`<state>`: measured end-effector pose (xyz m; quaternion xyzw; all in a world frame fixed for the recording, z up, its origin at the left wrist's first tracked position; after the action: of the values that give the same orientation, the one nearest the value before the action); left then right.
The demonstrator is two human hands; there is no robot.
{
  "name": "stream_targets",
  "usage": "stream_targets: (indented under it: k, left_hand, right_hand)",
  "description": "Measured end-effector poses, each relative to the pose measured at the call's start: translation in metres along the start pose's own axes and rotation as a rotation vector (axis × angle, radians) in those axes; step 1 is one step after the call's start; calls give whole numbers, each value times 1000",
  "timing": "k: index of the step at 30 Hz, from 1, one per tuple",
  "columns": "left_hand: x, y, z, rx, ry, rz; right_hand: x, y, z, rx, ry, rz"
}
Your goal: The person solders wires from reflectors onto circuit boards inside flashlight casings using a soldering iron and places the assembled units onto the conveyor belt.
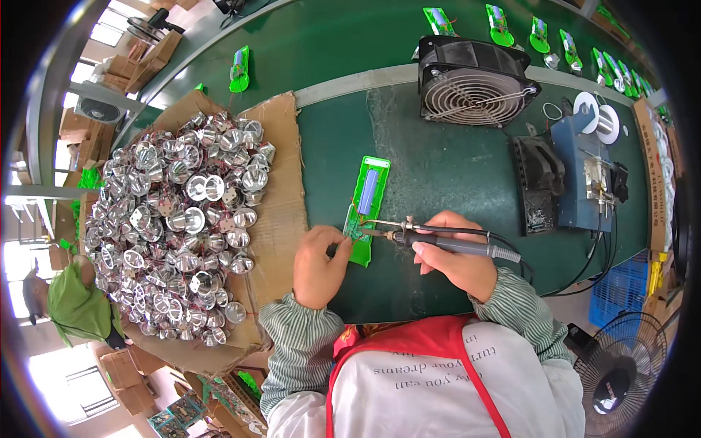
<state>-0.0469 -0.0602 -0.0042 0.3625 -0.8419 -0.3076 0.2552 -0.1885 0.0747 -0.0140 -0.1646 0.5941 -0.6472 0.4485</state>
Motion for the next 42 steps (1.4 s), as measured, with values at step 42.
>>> stream_targets:
  k: [42]
  left_hand:
    - [-3, 2, -24, -125, 114, -138]
  right_hand:
    - [-11, -6, -14, 7, 37, 17]
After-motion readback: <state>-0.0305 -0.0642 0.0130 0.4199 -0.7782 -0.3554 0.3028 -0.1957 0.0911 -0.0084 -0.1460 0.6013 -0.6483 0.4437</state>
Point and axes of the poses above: each hand's wrist, its own x-axis towards the middle knuckle, its own z-axis out of the palm, y = z × x, the point moved 8 cm from there along x, towards the middle knuckle, and after that the axes turned 12 degrees about y, right-handed, at the moved point
